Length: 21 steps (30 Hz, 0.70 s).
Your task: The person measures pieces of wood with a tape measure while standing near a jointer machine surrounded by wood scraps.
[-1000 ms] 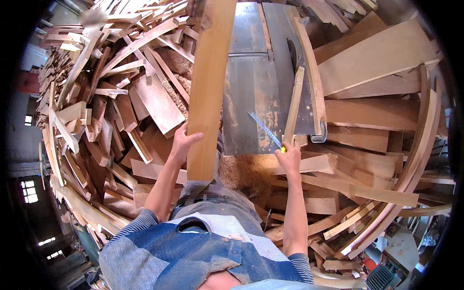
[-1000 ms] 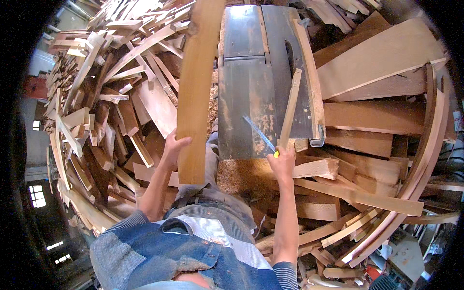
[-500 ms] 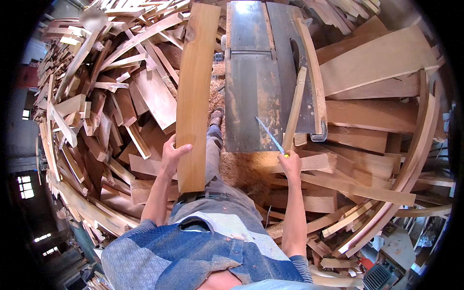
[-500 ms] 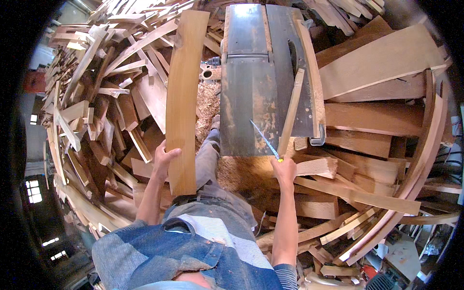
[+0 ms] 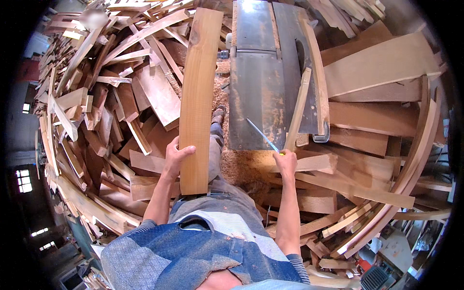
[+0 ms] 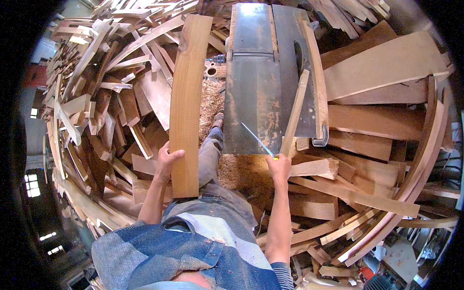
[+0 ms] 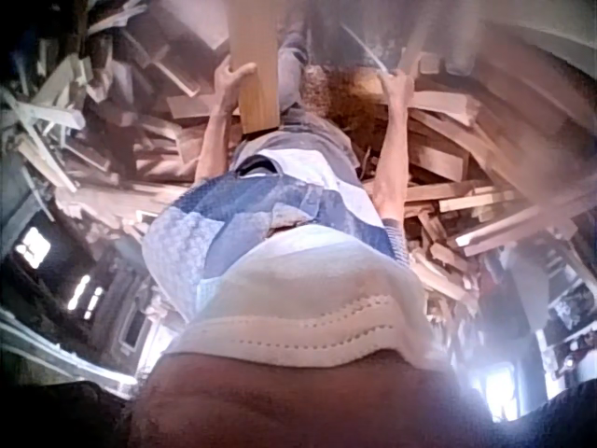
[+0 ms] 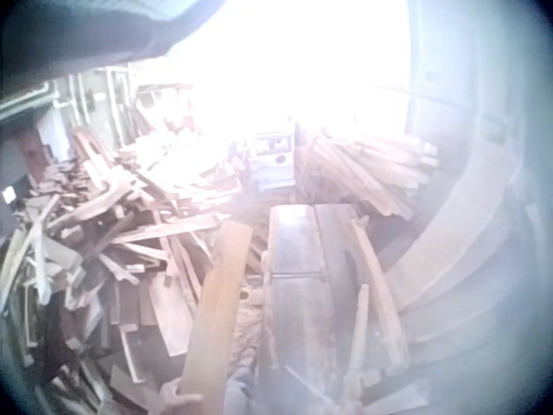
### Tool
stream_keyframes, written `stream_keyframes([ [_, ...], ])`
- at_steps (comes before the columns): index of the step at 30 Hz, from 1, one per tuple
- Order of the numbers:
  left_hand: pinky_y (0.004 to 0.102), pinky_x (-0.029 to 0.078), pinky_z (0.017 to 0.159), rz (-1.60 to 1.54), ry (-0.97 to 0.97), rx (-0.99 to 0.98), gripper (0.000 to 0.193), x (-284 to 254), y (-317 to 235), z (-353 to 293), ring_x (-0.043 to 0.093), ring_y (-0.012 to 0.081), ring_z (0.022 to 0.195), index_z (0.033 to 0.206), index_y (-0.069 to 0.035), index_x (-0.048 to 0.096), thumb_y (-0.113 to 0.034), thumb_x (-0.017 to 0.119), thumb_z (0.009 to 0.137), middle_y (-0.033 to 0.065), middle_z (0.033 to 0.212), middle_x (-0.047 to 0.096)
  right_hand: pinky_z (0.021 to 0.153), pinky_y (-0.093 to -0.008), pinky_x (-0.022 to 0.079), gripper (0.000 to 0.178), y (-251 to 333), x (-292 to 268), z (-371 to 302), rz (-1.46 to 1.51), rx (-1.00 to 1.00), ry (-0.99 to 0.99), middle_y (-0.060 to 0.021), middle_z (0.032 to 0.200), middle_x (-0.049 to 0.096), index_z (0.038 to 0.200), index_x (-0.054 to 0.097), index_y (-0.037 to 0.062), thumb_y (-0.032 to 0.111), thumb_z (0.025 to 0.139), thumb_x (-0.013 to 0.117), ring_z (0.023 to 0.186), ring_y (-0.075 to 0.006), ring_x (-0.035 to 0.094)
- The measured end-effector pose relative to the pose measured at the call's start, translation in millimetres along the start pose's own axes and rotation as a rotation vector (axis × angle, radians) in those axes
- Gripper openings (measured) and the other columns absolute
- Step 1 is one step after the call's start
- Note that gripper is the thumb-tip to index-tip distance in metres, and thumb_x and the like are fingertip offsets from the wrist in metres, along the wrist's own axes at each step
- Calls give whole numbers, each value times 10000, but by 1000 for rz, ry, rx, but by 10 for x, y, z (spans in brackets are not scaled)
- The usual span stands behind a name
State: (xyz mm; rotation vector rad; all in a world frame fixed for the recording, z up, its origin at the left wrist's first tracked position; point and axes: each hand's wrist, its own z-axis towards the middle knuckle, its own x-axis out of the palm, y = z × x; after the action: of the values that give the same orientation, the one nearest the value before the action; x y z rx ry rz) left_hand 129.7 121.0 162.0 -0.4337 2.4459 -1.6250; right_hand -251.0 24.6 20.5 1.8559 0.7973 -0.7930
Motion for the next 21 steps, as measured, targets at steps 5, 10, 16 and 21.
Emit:
stream_keyframes([
  [5, 330, 560, 864, -7, -14, 27, 681, -4, -10, -65, 683, 173, 970, 1279, 60, 602, -330, 856, 782, 122, 1123, 707, 910, -472, 550, 494, -37, 0, -168, -91, 34, 25, -274, 1018, 722, 1072, 788, 22, 394, 750, 742, 988, -401, 705],
  [10, 335, 560, 870, 4, -45, 35, 709, 15, 38, -111, 683, 178, 975, 1284, 66, 599, -348, 860, 771, 126, 1125, 707, 932, -479, 540, 447, -118, -40, -814, -128, 11, 23, -240, 1065, 683, 1049, 777, 30, 357, 752, 709, 1020, -408, 678],
  [16, 336, 560, 871, 7, -60, 23, 734, -13, 67, -89, 682, 182, 988, 1293, 69, 597, -366, 861, 763, 129, 1134, 703, 904, -489, 544, 404, -316, -173, -756, -157, -24, -20, -251, 1032, 676, 1007, 775, 11, 315, 754, 696, 982, -417, 676],
  [21, 335, 554, 882, -9, -39, 10, 735, 39, -38, -134, 676, 178, 1001, 1312, 63, 594, -360, 856, 770, 123, 1148, 698, 866, -505, 544, 402, -485, -312, -237, -107, -205, -128, -258, 1036, 683, 1009, 737, -30, 296, 775, 721, 942, -442, 664],
])
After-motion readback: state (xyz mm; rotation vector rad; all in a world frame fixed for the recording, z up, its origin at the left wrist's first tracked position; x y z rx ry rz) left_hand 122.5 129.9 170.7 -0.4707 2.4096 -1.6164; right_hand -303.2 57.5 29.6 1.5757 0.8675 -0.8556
